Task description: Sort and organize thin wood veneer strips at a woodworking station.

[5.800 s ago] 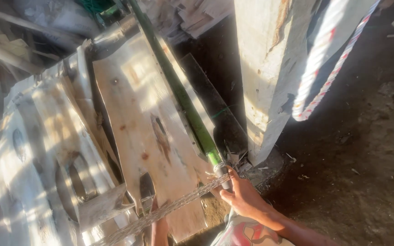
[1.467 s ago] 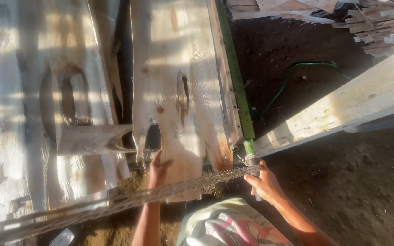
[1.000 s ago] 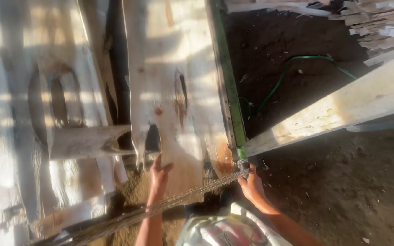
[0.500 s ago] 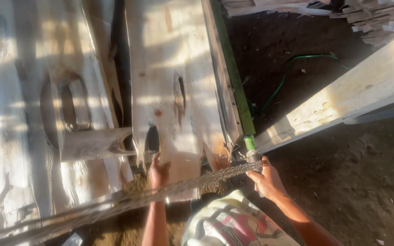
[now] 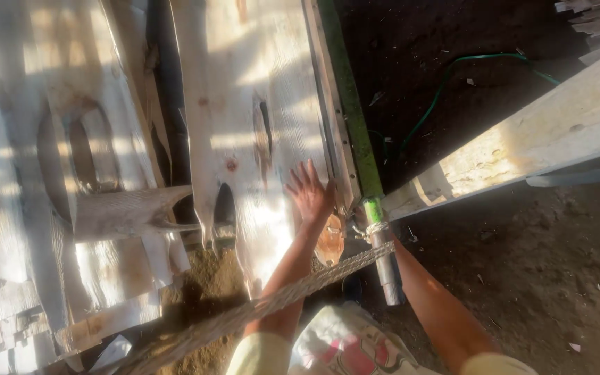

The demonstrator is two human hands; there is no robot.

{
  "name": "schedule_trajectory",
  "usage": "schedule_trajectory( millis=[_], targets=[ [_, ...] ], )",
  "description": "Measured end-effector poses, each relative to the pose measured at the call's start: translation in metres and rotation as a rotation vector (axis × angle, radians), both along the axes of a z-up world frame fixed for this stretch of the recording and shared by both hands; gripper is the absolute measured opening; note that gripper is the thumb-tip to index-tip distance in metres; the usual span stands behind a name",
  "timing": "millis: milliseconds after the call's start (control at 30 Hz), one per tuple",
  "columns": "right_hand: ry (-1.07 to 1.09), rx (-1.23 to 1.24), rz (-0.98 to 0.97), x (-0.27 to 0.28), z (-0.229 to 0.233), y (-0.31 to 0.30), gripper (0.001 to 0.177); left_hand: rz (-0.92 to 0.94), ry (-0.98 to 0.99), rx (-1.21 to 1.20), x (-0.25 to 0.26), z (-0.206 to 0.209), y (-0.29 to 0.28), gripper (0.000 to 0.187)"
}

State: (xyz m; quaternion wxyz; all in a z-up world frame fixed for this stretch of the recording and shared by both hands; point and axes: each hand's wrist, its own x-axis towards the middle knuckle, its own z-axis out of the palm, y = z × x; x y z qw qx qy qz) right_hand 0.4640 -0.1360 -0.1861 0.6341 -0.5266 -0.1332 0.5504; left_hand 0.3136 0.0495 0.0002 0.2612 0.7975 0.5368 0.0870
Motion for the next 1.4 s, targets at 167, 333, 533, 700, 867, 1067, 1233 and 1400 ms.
schedule_trajectory(
  millis=[167, 333, 533, 700, 867, 1067, 1233, 1400],
  targets=[
    [-0.011, -0.141, -0.063, -0.002, -0.037, 0.054, 0.046, -0.042, 0.16, -0.109, 0.014, -0.014, 0.0, 0.084],
    [-0.035, -0.253, -0.211, 0.018, -0.006, 0.073, 0.042, -0.097, 0.227, -0.005, 0.02, -0.043, 0.002, 0.071],
    [-0.071, -0.362, -0.274, 0.032, 0.019, 0.104, 0.038, -0.079, 0.26, -0.011, 0.031, -0.01, 0.007, 0.072],
    [-0.081, -0.526, -0.259, 0.013, -0.009, 0.048, 0.036, -0.072, 0.223, 0.315, 0.015, -0.052, -0.003, 0.073],
    [-0.961, -0.217, -0.065, 0.008, 0.1, 0.031, 0.022, -0.021, 0.245, -0.013, 0.011, -0.018, -0.008, 0.064],
    [-1.204, -0.347, -0.112, 0.026, 0.212, 0.002, 0.031, 0.011, -0.056, -0.004, 0.006, -0.045, 0.009, 0.08],
    [-0.573, -0.024, -0.081, 0.002, 0.351, 0.016, 0.022, -0.097, -1.101, -0.458, 0.009, 0.103, 0.008, 0.087],
    [-0.366, 0.256, 0.151, -0.047, 0.362, 0.079, 0.025, 0.047, -1.142, -0.298, -0.03, 0.192, 0.033, 0.068]
  ],
)
